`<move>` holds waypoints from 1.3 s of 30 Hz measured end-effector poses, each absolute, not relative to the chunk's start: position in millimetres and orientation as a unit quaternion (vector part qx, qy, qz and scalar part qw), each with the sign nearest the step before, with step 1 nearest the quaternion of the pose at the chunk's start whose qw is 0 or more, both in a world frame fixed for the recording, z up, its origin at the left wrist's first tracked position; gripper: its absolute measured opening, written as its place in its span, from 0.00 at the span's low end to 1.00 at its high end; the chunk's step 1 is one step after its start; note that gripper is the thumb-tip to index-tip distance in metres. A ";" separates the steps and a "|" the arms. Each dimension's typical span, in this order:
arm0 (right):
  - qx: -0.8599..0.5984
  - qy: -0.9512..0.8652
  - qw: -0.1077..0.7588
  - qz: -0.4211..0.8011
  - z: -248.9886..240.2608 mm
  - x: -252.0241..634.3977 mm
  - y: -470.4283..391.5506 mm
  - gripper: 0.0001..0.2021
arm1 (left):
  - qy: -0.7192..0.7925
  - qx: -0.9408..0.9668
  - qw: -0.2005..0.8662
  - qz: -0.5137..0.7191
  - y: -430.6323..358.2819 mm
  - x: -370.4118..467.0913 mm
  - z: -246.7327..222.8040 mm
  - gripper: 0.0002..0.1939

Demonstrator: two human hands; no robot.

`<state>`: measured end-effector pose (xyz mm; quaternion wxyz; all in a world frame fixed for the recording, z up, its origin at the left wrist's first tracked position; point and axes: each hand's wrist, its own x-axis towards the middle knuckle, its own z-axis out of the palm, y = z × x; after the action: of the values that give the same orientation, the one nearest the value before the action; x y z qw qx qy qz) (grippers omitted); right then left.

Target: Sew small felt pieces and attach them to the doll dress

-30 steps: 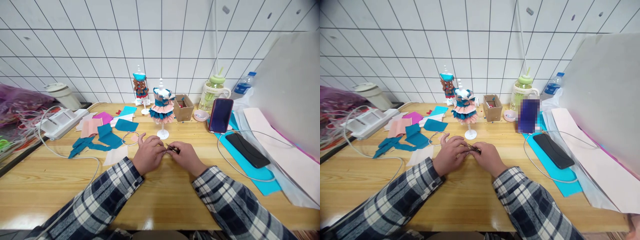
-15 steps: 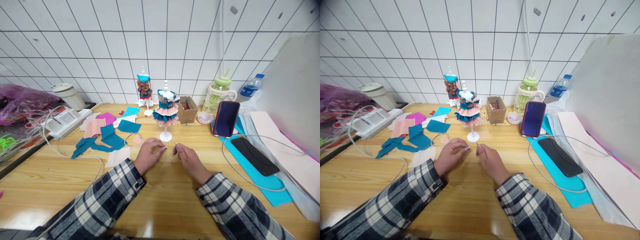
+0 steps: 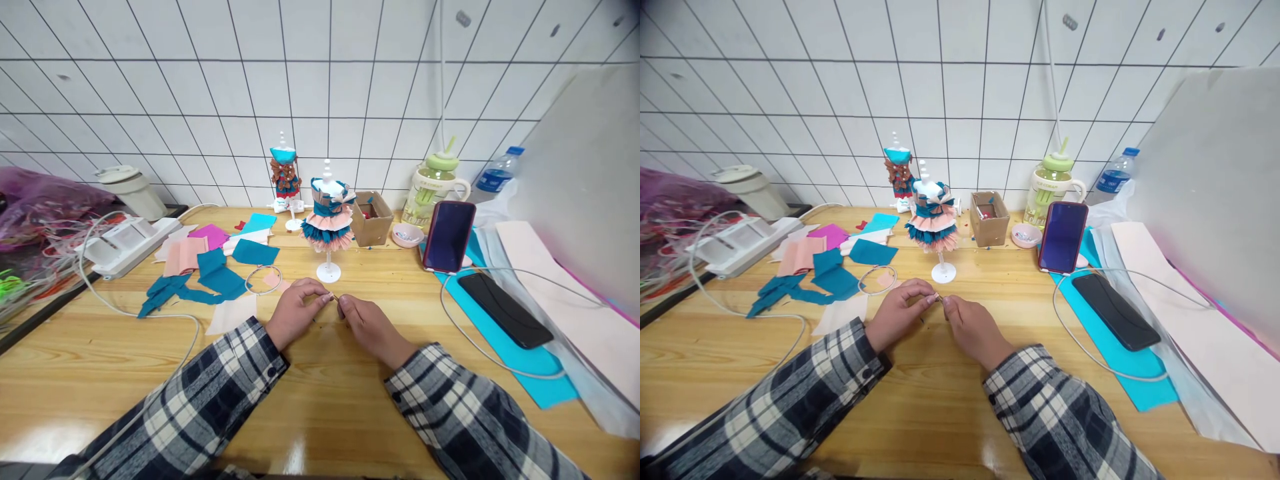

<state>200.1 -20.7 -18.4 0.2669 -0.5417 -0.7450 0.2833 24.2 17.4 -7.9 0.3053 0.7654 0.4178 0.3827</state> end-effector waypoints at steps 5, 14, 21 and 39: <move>-0.534 -0.748 0.267 0.289 -17.3 200.7 -21.4 0.22 | 0.407 0.774 0.301 0.382 17.5 24.5 -9.9 0.06; -0.565 -0.742 0.237 0.271 -16.5 198.2 -22.5 0.19 | 0.411 0.774 0.291 0.384 17.0 24.3 -8.9 0.05; -0.537 -0.739 0.270 0.304 -16.6 199.3 -23.7 0.14 | 0.408 0.768 0.296 0.395 16.3 24.9 -8.4 0.05; -0.497 -0.748 0.280 0.340 -18.7 204.4 -19.4 0.15 | 0.376 0.765 0.363 0.377 19.3 22.1 -7.8 0.06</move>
<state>204.4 -19.4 -18.7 0.2800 -0.4969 -0.7478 0.3399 22.1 19.3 -7.8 0.3632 0.7648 0.3758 0.3768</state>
